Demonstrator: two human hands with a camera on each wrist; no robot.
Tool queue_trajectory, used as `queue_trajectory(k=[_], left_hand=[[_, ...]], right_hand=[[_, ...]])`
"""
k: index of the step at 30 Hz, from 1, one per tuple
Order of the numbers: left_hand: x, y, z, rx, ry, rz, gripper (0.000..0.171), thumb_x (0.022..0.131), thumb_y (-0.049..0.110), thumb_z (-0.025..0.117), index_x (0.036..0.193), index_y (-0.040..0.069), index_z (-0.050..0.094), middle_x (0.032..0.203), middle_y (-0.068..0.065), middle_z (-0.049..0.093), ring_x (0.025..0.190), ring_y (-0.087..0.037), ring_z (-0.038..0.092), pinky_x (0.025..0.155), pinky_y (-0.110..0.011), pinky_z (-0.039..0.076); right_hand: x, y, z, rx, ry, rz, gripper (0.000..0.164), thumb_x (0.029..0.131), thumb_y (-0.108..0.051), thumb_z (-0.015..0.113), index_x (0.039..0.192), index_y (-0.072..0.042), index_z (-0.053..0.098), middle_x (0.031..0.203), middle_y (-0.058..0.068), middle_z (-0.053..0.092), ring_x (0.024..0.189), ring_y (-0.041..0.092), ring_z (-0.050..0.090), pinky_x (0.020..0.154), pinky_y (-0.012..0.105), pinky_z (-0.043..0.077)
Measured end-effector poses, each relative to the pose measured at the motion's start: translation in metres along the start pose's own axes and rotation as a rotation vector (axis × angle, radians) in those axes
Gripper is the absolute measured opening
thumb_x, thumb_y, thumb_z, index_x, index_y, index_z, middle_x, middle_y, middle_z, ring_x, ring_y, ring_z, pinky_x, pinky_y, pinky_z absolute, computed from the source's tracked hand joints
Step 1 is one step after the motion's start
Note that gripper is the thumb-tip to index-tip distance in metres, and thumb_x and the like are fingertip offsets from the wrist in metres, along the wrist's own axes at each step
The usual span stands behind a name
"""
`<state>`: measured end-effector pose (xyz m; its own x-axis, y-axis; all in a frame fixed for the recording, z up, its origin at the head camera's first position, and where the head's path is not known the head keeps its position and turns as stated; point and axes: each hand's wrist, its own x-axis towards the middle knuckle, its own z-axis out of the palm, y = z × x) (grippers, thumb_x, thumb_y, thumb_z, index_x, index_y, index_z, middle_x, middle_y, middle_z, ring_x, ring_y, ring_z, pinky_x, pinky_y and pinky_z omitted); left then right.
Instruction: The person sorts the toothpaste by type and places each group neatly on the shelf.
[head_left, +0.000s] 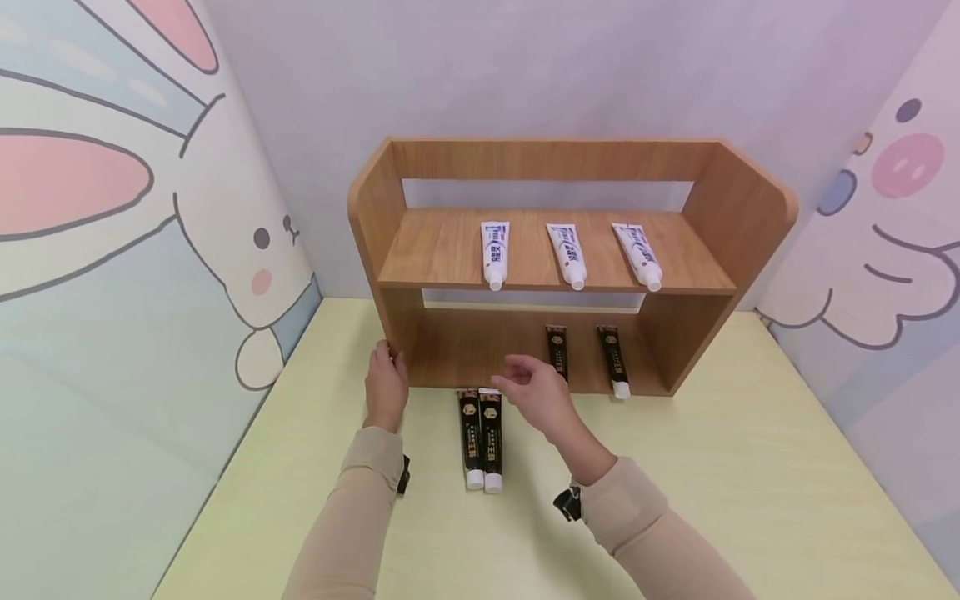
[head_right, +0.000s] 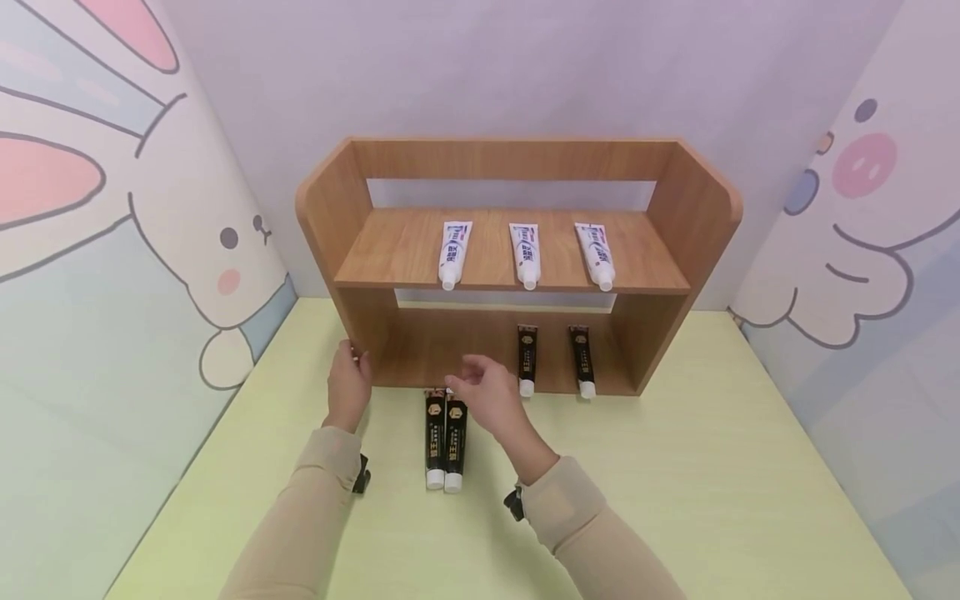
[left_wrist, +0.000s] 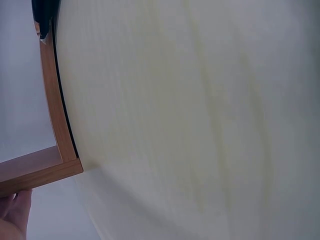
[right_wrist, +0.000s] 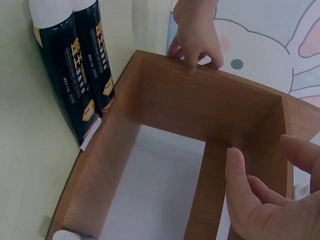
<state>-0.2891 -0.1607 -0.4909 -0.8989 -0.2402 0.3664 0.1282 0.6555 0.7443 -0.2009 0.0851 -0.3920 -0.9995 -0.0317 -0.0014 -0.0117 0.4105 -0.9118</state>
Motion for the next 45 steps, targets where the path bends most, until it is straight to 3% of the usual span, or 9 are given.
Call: queue_trajectory(k=[15, 34, 45], left_hand=[[0.000, -0.001, 0.006, -0.010, 0.001, -0.003, 0.027, 0.103, 0.014, 0.050, 0.125, -0.001, 0.044, 0.114, -0.022, 0.053, 0.101, -0.040, 0.060, 0.082, -0.052, 0.053], [-0.001, 0.000, 0.000, -0.008, 0.008, -0.008, 0.027, 0.102, 0.012, 0.052, 0.124, -0.001, 0.045, 0.114, -0.022, 0.053, 0.102, -0.041, 0.060, 0.083, -0.052, 0.052], [-0.001, 0.000, 0.000, -0.006, 0.004, -0.011, 0.026, 0.102, 0.012, 0.052, 0.123, 0.000, 0.045, 0.115, -0.021, 0.053, 0.103, -0.040, 0.060, 0.084, -0.053, 0.052]], right_hand=[[-0.009, 0.029, 0.017, 0.002, -0.018, 0.036, 0.047, 0.088, -0.015, 0.073, 0.129, 0.004, 0.058, 0.100, 0.008, 0.062, 0.093, 0.024, 0.061, 0.069, 0.031, 0.055], [-0.014, 0.062, 0.035, -0.049, -0.016, 0.125, 0.051, 0.087, -0.015, 0.074, 0.130, 0.006, 0.056, 0.101, 0.010, 0.064, 0.094, 0.027, 0.063, 0.070, 0.036, 0.055], [-0.021, 0.077, 0.043, -0.109, -0.120, 0.213, 0.063, 0.087, -0.020, 0.074, 0.136, 0.008, 0.047, 0.109, 0.016, 0.061, 0.073, 0.018, 0.063, 0.071, 0.040, 0.054]])
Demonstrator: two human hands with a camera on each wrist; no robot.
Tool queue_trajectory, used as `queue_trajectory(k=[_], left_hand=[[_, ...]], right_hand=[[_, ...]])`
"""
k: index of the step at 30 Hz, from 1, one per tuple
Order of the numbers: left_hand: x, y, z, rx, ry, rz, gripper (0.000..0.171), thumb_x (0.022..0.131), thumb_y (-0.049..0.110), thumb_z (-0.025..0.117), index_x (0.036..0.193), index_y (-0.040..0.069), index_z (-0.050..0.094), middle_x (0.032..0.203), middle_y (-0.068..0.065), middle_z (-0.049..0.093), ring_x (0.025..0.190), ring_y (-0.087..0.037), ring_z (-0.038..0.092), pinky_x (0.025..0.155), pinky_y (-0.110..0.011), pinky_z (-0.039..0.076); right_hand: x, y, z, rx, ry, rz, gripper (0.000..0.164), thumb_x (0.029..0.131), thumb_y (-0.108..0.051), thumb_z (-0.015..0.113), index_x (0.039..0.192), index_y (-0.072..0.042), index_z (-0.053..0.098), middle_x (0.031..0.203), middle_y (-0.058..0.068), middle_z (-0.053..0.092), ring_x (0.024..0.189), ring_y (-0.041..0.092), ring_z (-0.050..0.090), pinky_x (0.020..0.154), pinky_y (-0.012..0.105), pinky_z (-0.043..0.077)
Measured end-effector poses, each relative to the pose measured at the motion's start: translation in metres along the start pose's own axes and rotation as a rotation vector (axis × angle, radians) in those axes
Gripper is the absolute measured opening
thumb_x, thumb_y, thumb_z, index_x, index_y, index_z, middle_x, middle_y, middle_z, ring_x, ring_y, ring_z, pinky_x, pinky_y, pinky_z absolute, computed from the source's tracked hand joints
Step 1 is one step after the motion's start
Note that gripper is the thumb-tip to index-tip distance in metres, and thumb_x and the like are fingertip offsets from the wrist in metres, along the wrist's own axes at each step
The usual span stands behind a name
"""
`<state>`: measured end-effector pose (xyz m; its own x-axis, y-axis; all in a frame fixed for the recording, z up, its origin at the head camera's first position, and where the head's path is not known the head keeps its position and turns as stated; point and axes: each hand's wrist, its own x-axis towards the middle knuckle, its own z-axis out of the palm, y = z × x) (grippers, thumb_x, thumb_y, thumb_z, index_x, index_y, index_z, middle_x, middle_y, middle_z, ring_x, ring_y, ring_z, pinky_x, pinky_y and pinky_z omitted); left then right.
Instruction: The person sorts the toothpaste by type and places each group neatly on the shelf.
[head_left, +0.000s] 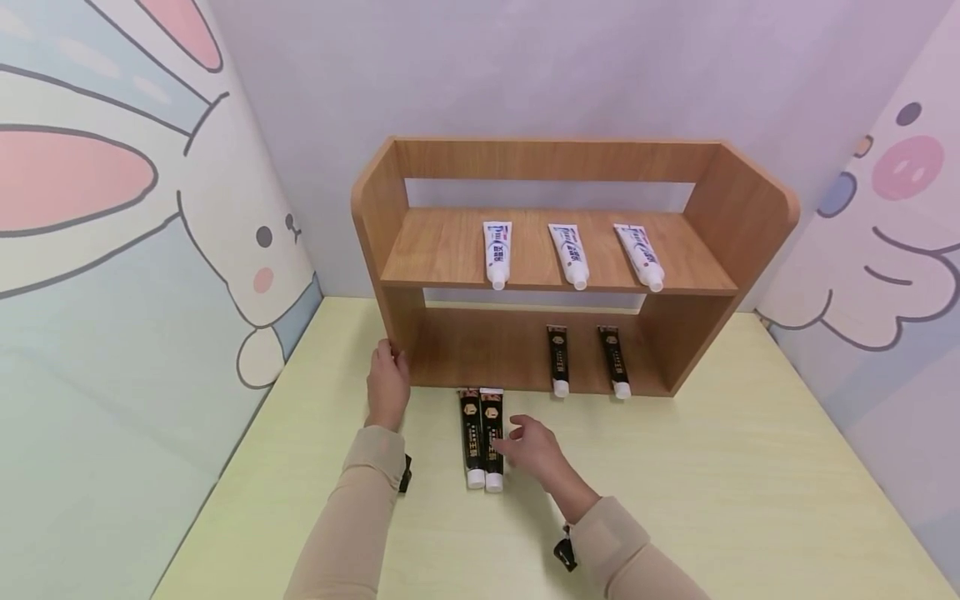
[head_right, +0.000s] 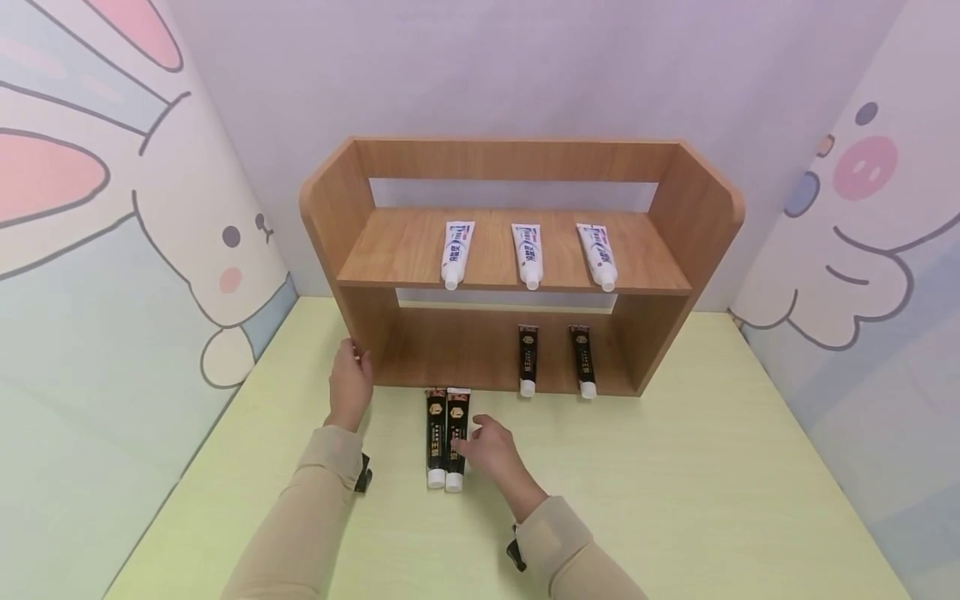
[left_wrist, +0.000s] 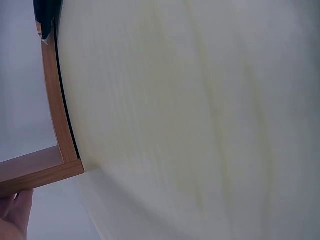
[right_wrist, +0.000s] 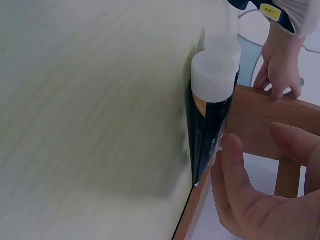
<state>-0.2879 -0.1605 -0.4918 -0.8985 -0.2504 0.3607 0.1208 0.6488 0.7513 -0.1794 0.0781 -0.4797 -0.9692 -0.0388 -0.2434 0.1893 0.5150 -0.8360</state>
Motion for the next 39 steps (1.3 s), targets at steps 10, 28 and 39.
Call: queue_trajectory(k=[10, 28, 39], left_hand=[[0.004, 0.004, 0.001, -0.015, -0.005, -0.014, 0.027, 0.102, 0.012, 0.053, 0.124, 0.000, 0.045, 0.116, -0.021, 0.053, 0.103, -0.040, 0.060, 0.085, -0.053, 0.052], [-0.006, 0.000, -0.002, -0.019, -0.032, -0.032, 0.027, 0.102, 0.013, 0.052, 0.124, -0.001, 0.044, 0.117, -0.022, 0.052, 0.104, -0.039, 0.058, 0.086, -0.054, 0.051], [-0.003, 0.001, -0.001, -0.003, -0.029, -0.031, 0.027, 0.102, 0.013, 0.052, 0.125, 0.000, 0.044, 0.117, -0.021, 0.052, 0.104, -0.038, 0.058, 0.087, -0.053, 0.051]], right_hand=[[0.001, 0.010, 0.006, -0.052, -0.015, 0.012, 0.064, 0.085, -0.020, 0.076, 0.134, 0.010, 0.047, 0.103, 0.014, 0.061, 0.070, 0.017, 0.062, 0.070, 0.039, 0.053], [-0.013, 0.014, 0.028, -0.057, -0.032, 0.007, 0.067, 0.079, -0.015, 0.080, 0.128, 0.014, 0.046, 0.093, 0.013, 0.059, 0.082, 0.026, 0.055, 0.068, 0.040, 0.053], [-0.012, 0.009, 0.026, -0.065, -0.048, -0.004, 0.065, 0.075, -0.007, 0.082, 0.126, 0.016, 0.048, 0.103, 0.019, 0.058, 0.086, 0.029, 0.054, 0.071, 0.044, 0.053]])
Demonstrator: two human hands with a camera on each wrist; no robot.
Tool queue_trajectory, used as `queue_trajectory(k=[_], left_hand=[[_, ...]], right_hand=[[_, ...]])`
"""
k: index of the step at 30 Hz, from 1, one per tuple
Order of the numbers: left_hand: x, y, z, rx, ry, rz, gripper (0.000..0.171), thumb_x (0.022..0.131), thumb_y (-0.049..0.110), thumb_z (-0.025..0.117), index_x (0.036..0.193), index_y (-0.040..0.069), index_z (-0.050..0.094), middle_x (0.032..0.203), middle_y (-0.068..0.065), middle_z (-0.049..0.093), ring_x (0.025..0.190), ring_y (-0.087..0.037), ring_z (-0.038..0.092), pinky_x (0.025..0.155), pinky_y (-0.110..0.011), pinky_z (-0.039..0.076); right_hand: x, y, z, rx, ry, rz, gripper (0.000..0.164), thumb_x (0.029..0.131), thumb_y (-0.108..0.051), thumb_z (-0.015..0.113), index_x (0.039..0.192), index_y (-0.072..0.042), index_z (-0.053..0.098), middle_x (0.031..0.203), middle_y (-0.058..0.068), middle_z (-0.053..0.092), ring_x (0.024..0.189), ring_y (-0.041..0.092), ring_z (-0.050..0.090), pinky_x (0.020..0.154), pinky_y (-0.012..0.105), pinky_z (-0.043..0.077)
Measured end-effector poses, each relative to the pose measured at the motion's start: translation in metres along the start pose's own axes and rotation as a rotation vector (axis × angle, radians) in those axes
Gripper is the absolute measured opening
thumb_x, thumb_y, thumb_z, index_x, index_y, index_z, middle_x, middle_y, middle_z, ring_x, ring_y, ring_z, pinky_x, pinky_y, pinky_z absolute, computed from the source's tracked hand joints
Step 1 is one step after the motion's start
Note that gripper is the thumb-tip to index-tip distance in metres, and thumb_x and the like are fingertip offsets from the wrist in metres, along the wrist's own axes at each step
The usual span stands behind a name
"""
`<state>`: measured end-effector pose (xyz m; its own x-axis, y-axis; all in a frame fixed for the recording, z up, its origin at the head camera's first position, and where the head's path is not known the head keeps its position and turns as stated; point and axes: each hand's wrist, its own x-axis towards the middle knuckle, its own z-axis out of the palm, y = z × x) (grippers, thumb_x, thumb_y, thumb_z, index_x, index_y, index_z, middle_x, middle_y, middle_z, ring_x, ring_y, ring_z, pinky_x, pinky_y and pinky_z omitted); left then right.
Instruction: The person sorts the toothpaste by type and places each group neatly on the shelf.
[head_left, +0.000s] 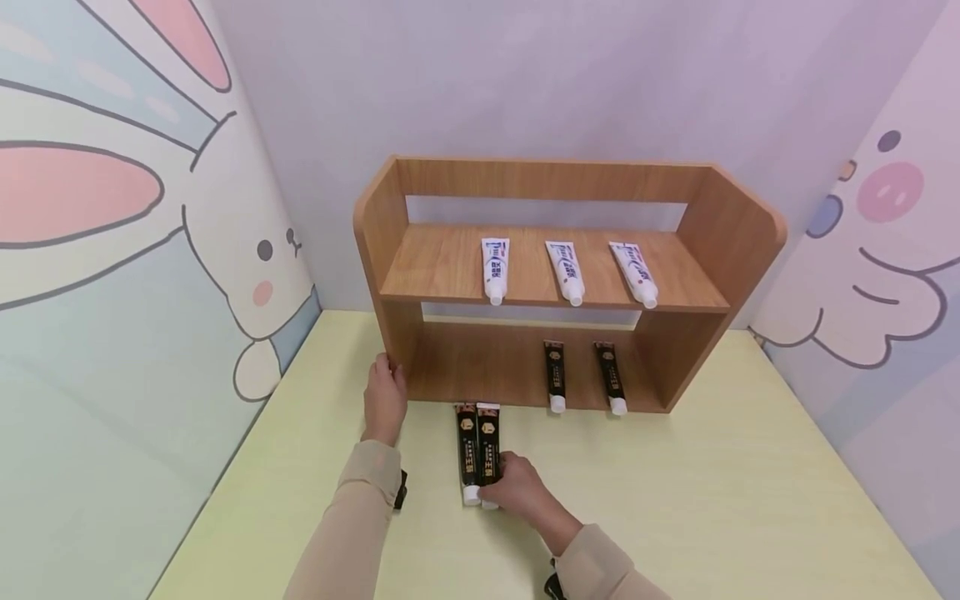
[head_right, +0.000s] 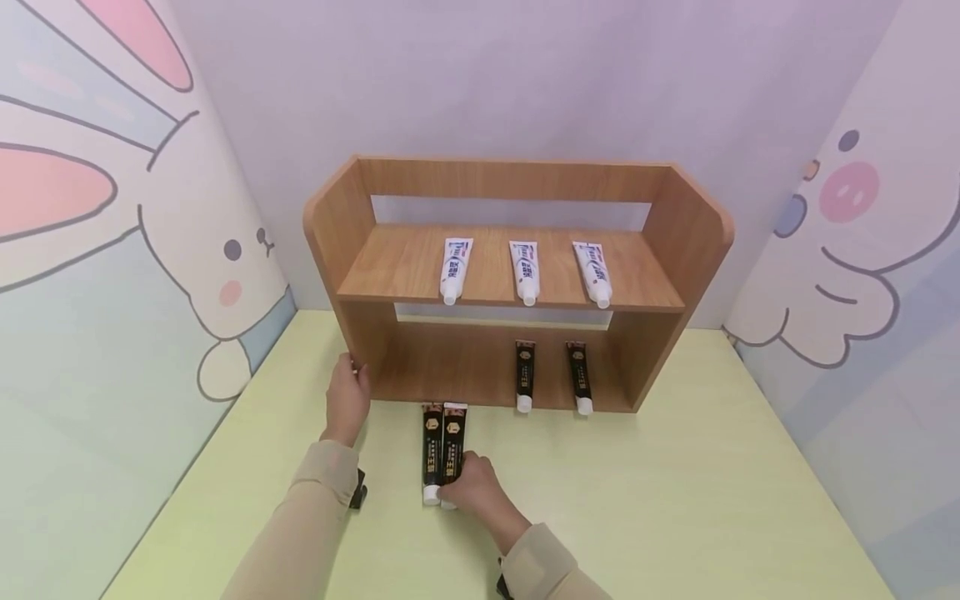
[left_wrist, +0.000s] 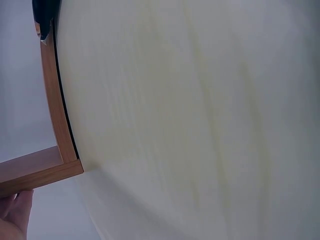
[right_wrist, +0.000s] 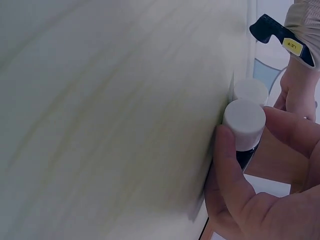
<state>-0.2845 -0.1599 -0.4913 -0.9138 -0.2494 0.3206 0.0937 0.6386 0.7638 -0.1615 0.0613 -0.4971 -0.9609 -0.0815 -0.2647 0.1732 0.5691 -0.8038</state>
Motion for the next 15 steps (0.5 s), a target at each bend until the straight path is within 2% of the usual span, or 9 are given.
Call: queue_trajectory(k=[4, 15], left_hand=[[0.0003, 0.0000, -0.0003, 0.001, 0.006, 0.008, 0.025, 0.102, 0.013, 0.051, 0.123, 0.000, 0.045, 0.116, -0.022, 0.053, 0.102, -0.039, 0.059, 0.086, -0.053, 0.051], [0.0018, 0.0009, 0.0000, 0.007, 0.012, 0.007, 0.025, 0.103, 0.013, 0.051, 0.122, -0.001, 0.046, 0.115, -0.022, 0.053, 0.102, -0.041, 0.060, 0.084, -0.053, 0.052]], right_hand=[[0.0016, 0.0003, -0.0003, -0.006, -0.003, 0.012, 0.063, 0.073, -0.005, 0.082, 0.124, 0.014, 0.050, 0.101, 0.017, 0.058, 0.086, 0.028, 0.054, 0.072, 0.044, 0.053], [0.0015, 0.0001, -0.0037, 0.050, -0.013, 0.024, 0.062, 0.072, -0.001, 0.077, 0.125, 0.014, 0.049, 0.097, 0.014, 0.060, 0.078, 0.026, 0.055, 0.060, 0.036, 0.053]])
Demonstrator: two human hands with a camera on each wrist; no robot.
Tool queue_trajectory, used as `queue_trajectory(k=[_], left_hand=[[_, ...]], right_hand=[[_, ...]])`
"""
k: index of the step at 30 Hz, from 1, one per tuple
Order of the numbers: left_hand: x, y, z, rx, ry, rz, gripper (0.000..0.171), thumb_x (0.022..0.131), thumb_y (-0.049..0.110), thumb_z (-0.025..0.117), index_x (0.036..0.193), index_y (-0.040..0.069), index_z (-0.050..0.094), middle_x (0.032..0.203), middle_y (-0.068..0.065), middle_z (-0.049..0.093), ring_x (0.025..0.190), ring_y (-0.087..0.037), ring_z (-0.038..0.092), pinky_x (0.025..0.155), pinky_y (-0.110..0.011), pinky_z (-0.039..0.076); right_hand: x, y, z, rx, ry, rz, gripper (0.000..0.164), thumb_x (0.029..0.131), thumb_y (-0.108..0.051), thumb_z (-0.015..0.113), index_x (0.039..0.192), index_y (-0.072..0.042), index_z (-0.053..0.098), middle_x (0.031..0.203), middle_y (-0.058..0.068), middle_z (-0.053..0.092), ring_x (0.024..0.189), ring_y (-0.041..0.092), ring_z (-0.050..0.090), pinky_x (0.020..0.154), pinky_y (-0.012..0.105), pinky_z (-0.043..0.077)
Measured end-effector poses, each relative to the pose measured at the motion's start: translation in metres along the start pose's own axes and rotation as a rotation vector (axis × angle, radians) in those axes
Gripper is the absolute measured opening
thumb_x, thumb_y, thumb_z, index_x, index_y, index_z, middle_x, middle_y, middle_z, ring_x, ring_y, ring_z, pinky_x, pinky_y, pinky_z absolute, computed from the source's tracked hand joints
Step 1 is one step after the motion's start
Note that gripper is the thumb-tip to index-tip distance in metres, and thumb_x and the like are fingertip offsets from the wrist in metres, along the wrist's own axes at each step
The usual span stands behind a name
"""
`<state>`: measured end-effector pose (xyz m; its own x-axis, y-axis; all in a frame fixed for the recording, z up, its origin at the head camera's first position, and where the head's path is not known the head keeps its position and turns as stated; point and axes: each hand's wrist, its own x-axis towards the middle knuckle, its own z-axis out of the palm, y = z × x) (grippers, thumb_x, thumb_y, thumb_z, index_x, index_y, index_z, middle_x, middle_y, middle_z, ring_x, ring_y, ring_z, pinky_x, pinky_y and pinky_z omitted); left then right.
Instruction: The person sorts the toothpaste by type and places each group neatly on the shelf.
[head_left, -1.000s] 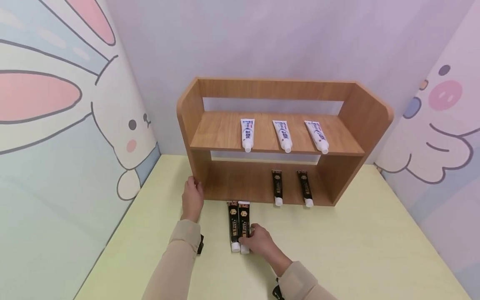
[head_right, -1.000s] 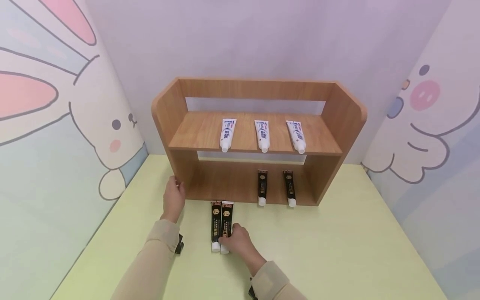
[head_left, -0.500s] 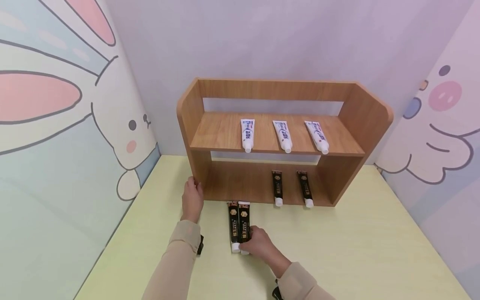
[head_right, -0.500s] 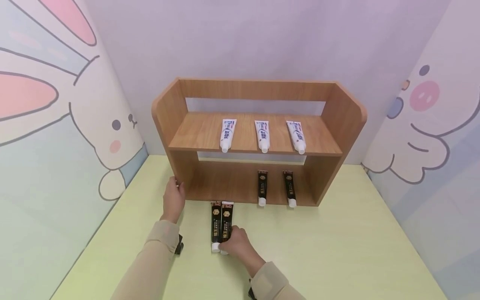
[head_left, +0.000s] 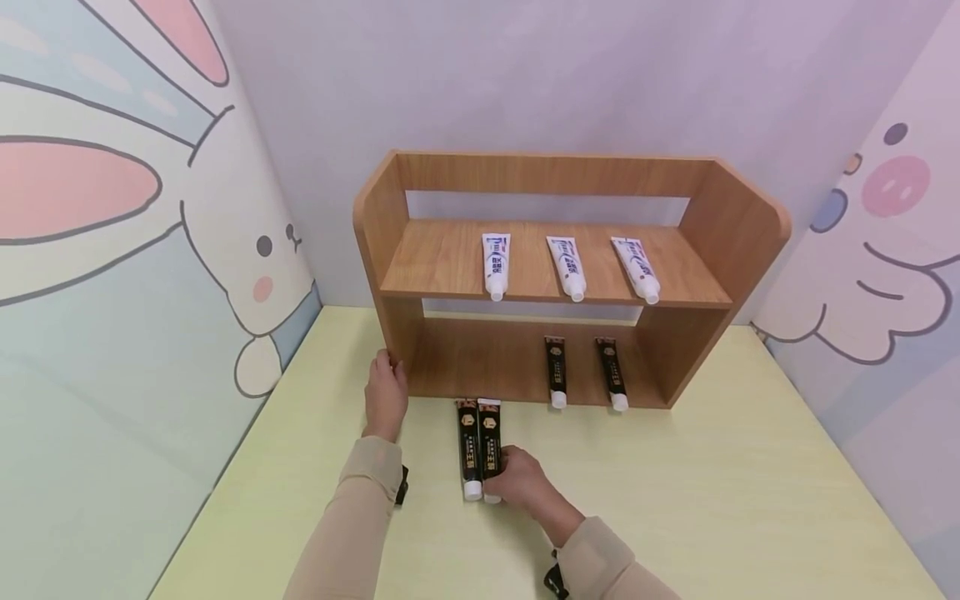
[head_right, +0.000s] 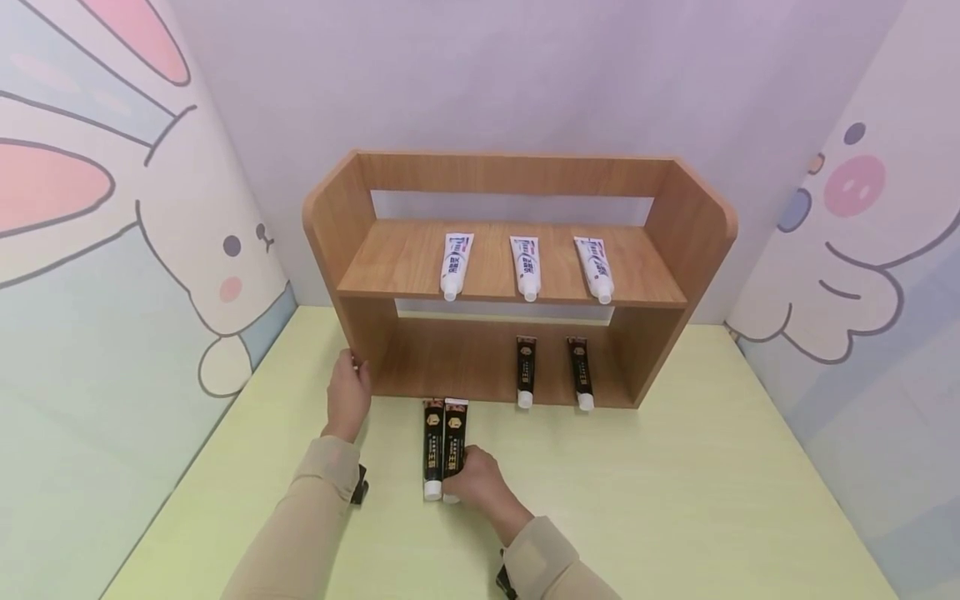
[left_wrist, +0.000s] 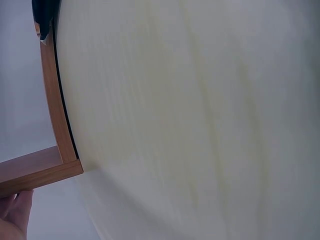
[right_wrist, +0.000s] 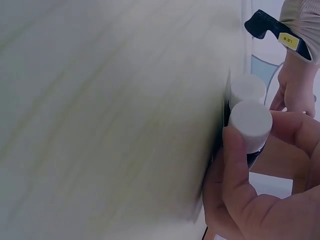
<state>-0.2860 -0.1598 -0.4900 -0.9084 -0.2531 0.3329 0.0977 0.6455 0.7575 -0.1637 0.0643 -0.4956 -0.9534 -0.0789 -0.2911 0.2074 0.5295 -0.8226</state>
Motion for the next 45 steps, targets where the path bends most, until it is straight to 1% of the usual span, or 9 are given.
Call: queue_trajectory(k=[7, 12, 17, 19, 25, 28, 33, 38, 45], left_hand=[[0.001, 0.000, 0.001, -0.001, 0.000, 0.001, 0.025, 0.103, 0.013, 0.050, 0.123, -0.001, 0.045, 0.115, -0.022, 0.053, 0.103, -0.040, 0.060, 0.086, -0.053, 0.051], [0.000, -0.001, 0.001, 0.004, 0.010, 0.006, 0.025, 0.102, 0.013, 0.051, 0.123, -0.001, 0.045, 0.115, -0.022, 0.053, 0.103, -0.040, 0.060, 0.086, -0.052, 0.051], [0.000, -0.002, 0.001, 0.002, 0.003, 0.009, 0.026, 0.103, 0.015, 0.050, 0.123, 0.000, 0.045, 0.116, -0.021, 0.053, 0.103, -0.039, 0.060, 0.086, -0.052, 0.051], [0.000, -0.001, 0.000, 0.000, -0.004, 0.005, 0.026, 0.103, 0.015, 0.050, 0.124, 0.000, 0.044, 0.117, -0.021, 0.052, 0.103, -0.039, 0.059, 0.086, -0.052, 0.051], [0.000, -0.001, 0.000, 0.004, 0.004, 0.004, 0.026, 0.103, 0.014, 0.050, 0.123, 0.000, 0.045, 0.116, -0.021, 0.053, 0.103, -0.040, 0.060, 0.085, -0.052, 0.052], [0.000, -0.001, 0.001, 0.007, 0.004, 0.006, 0.026, 0.103, 0.014, 0.050, 0.124, -0.001, 0.045, 0.116, -0.021, 0.053, 0.102, -0.040, 0.060, 0.084, -0.053, 0.052], [-0.001, 0.000, 0.000, 0.001, -0.013, -0.013, 0.027, 0.103, 0.015, 0.050, 0.125, 0.000, 0.044, 0.117, -0.020, 0.052, 0.103, -0.039, 0.059, 0.086, -0.052, 0.052], [-0.002, 0.001, -0.001, -0.009, -0.024, -0.027, 0.028, 0.103, 0.016, 0.050, 0.125, 0.001, 0.043, 0.118, -0.020, 0.052, 0.104, -0.038, 0.059, 0.087, -0.052, 0.051], [-0.001, 0.000, 0.001, 0.000, -0.011, -0.026, 0.027, 0.102, 0.014, 0.053, 0.124, 0.001, 0.044, 0.117, -0.020, 0.052, 0.103, -0.038, 0.059, 0.087, -0.052, 0.051]], right_hand=[[-0.001, -0.001, -0.008, 0.106, -0.058, -0.006, 0.068, 0.071, 0.002, 0.073, 0.130, 0.017, 0.044, 0.105, 0.018, 0.060, 0.079, 0.024, 0.056, 0.061, 0.035, 0.053], [-0.002, 0.000, -0.012, 0.154, -0.083, -0.011, 0.067, 0.073, 0.004, 0.073, 0.131, 0.017, 0.043, 0.099, 0.015, 0.060, 0.073, 0.021, 0.055, 0.058, 0.033, 0.051], [-0.004, -0.002, -0.013, 0.178, -0.092, 0.002, 0.066, 0.074, 0.005, 0.073, 0.132, 0.017, 0.042, 0.097, 0.014, 0.060, 0.076, 0.021, 0.055, 0.059, 0.034, 0.052], [-0.005, -0.003, -0.014, 0.180, -0.094, -0.003, 0.065, 0.074, 0.005, 0.073, 0.131, 0.017, 0.043, 0.096, 0.014, 0.060, 0.076, 0.021, 0.056, 0.059, 0.034, 0.052], [-0.006, -0.007, -0.019, 0.183, -0.087, -0.024, 0.066, 0.074, 0.007, 0.073, 0.132, 0.017, 0.042, 0.090, 0.013, 0.059, 0.071, 0.020, 0.055, 0.058, 0.034, 0.052], [-0.004, -0.007, -0.020, 0.186, -0.078, -0.026, 0.068, 0.075, 0.007, 0.073, 0.133, 0.017, 0.041, 0.090, 0.013, 0.059, 0.068, 0.020, 0.054, 0.059, 0.036, 0.053], [0.002, -0.007, -0.022, 0.183, -0.061, -0.032, 0.067, 0.075, 0.006, 0.073, 0.133, 0.017, 0.041, 0.087, 0.012, 0.058, 0.065, 0.018, 0.054, 0.058, 0.035, 0.052], [0.009, -0.011, -0.026, 0.168, -0.037, -0.030, 0.068, 0.076, 0.005, 0.073, 0.134, 0.017, 0.040, 0.088, 0.012, 0.059, 0.067, 0.018, 0.055, 0.061, 0.035, 0.054], [0.021, -0.015, -0.031, 0.138, -0.020, -0.006, 0.071, 0.077, 0.003, 0.075, 0.136, 0.016, 0.038, 0.093, 0.013, 0.060, 0.071, 0.020, 0.057, 0.063, 0.035, 0.054]])
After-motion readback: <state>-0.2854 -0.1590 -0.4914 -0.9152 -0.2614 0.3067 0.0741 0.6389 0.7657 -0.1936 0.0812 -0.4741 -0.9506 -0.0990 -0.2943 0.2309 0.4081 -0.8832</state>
